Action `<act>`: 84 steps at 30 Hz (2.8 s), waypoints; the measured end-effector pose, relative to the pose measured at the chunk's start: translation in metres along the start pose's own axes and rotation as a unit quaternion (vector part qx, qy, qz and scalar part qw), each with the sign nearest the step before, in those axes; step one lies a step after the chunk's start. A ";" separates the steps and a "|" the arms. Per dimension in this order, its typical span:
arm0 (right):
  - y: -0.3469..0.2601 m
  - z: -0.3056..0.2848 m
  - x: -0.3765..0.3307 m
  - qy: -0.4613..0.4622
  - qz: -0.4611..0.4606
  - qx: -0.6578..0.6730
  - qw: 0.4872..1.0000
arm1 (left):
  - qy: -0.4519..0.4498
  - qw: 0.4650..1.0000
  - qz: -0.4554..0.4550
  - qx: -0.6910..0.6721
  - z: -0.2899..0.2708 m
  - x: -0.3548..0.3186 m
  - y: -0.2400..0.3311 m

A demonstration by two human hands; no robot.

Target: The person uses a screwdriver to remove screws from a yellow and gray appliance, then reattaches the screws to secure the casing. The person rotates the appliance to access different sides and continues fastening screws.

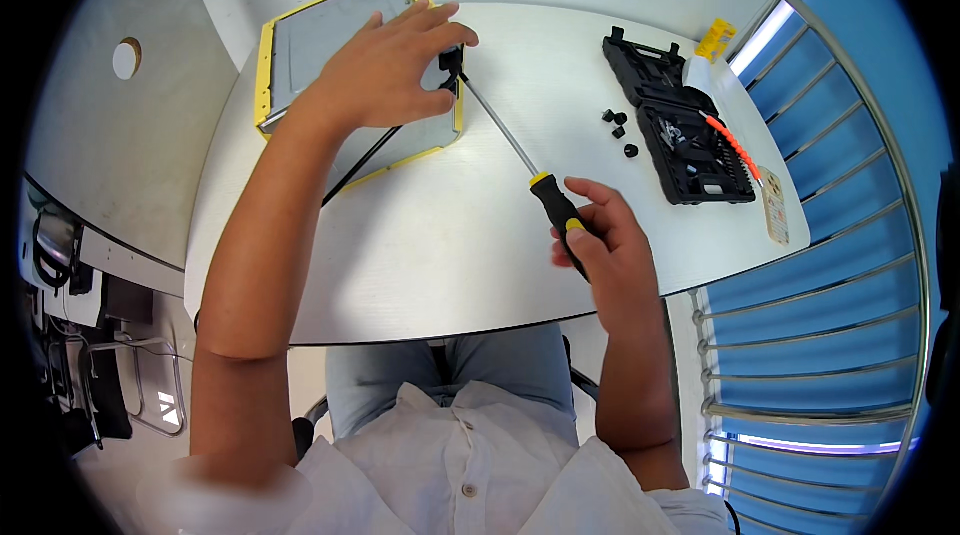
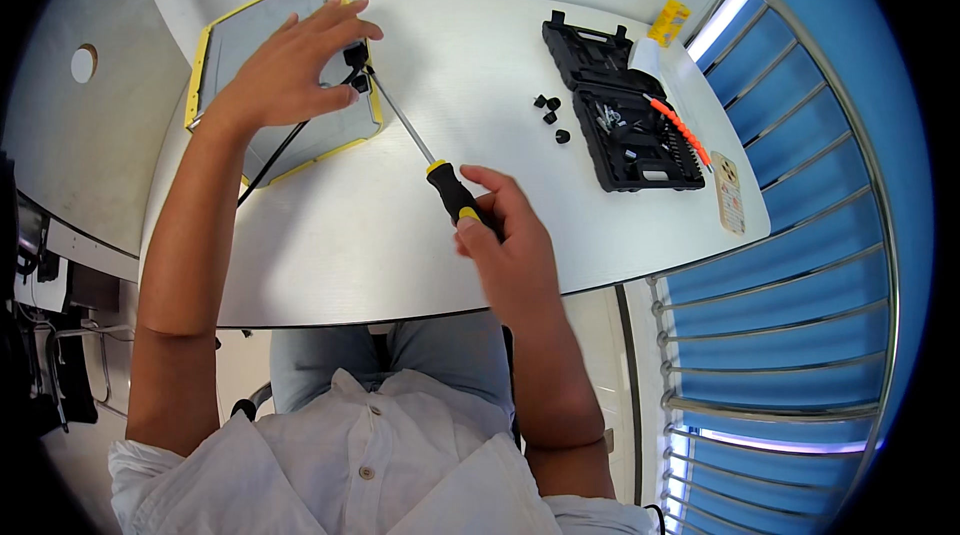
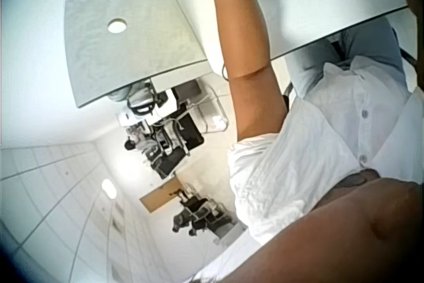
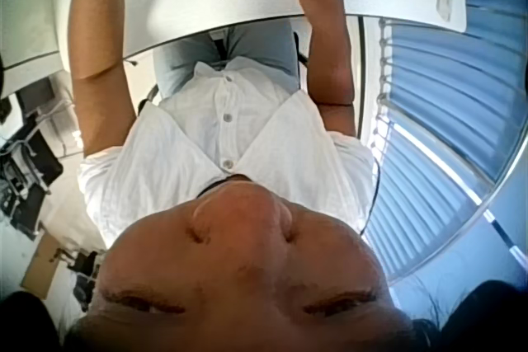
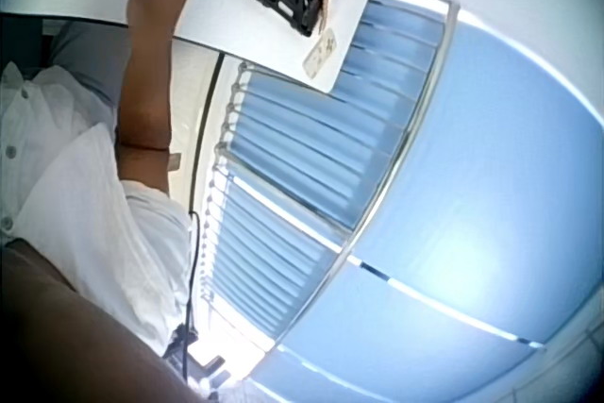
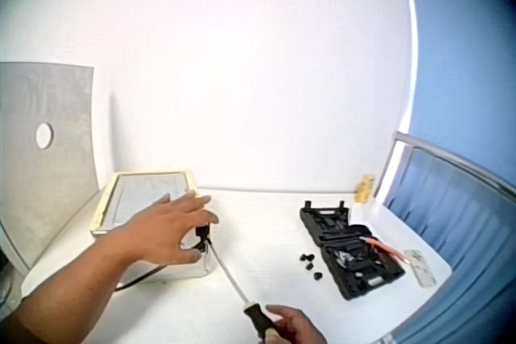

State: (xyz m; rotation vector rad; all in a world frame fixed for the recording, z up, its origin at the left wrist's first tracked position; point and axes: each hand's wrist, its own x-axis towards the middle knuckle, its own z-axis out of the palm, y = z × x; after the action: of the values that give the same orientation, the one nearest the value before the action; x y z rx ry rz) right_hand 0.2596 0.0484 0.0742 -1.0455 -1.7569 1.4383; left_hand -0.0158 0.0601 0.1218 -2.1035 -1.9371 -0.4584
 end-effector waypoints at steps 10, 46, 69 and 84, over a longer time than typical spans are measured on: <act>-0.005 -0.011 0.019 -0.122 0.151 0.262 0.945 | -0.024 1.000 -0.014 -0.009 -0.005 0.002 0.003; 0.014 0.005 -0.030 0.071 -0.110 0.056 0.990 | -0.035 0.455 -0.085 -0.886 0.087 -0.062 0.126; 0.037 0.014 -0.025 0.122 -0.165 0.105 0.973 | -0.037 0.410 -0.132 -0.902 0.080 -0.068 0.128; 0.042 0.017 -0.026 0.088 -0.191 0.043 0.977 | -0.014 0.392 -0.128 -0.911 0.090 -0.071 0.130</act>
State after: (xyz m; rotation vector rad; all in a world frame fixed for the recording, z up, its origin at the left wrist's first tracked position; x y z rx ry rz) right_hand 0.2649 0.0214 0.0300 -0.7167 -1.6433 1.1351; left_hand 0.1141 0.0184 0.0154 -1.8304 -1.2375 -3.9494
